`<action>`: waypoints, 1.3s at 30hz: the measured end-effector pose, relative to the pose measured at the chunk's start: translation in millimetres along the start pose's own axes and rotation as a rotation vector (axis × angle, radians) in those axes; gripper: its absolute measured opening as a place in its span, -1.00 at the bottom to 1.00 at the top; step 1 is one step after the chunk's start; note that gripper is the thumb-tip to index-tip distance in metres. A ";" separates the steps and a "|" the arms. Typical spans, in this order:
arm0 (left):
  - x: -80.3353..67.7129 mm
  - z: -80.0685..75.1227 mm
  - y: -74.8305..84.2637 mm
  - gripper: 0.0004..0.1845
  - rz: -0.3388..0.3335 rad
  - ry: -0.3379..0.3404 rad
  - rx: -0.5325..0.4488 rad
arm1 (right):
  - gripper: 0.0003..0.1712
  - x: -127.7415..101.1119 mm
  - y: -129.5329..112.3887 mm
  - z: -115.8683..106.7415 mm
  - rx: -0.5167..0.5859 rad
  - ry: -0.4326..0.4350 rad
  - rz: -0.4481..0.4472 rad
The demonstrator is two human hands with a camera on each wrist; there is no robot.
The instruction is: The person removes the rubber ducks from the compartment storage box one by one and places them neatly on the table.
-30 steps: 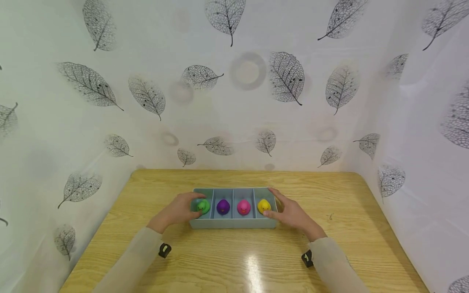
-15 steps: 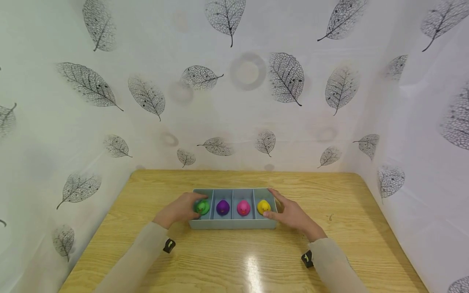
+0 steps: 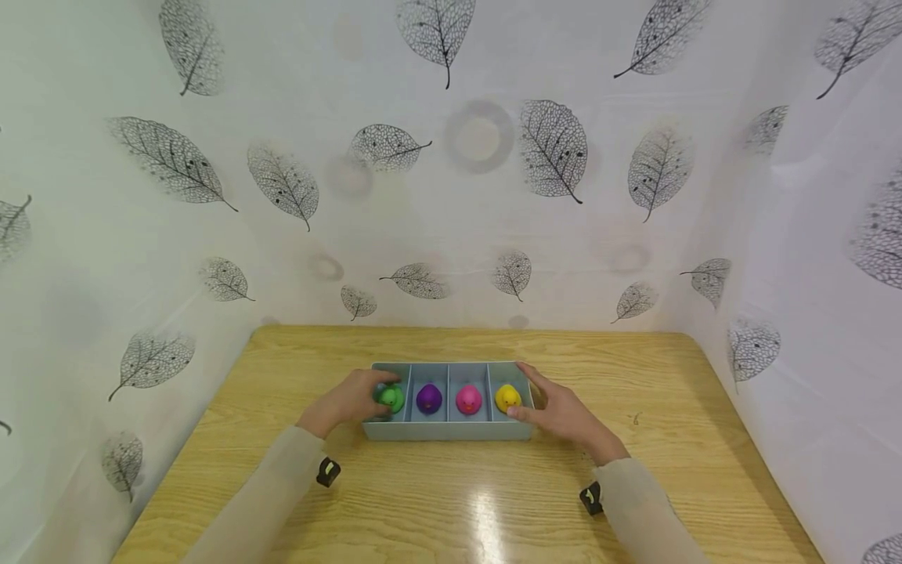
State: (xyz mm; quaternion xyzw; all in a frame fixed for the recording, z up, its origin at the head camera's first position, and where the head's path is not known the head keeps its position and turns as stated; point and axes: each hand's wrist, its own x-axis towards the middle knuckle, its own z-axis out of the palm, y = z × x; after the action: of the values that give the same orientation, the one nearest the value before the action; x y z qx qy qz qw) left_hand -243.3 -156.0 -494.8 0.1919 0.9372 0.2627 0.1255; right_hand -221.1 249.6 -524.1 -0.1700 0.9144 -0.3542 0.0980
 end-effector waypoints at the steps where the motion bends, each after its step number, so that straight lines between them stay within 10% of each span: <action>1: 0.3 -0.2 0.3 -0.44 -0.002 -0.001 0.003 | 0.05 0.2 -0.1 -0.4 -0.003 -0.001 0.002; 39: -5.9 -3.7 -2.5 -0.55 0.037 0.002 -0.061 | 0.04 1.7 0.0 0.0 0.035 -0.002 -0.009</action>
State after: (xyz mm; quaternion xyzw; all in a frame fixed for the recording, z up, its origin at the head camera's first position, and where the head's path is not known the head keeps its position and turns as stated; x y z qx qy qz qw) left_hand -240.0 -162.1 -492.2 0.2049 0.9253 0.2934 0.1255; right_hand -222.6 249.0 -524.1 -0.1726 0.9073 -0.3702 0.1001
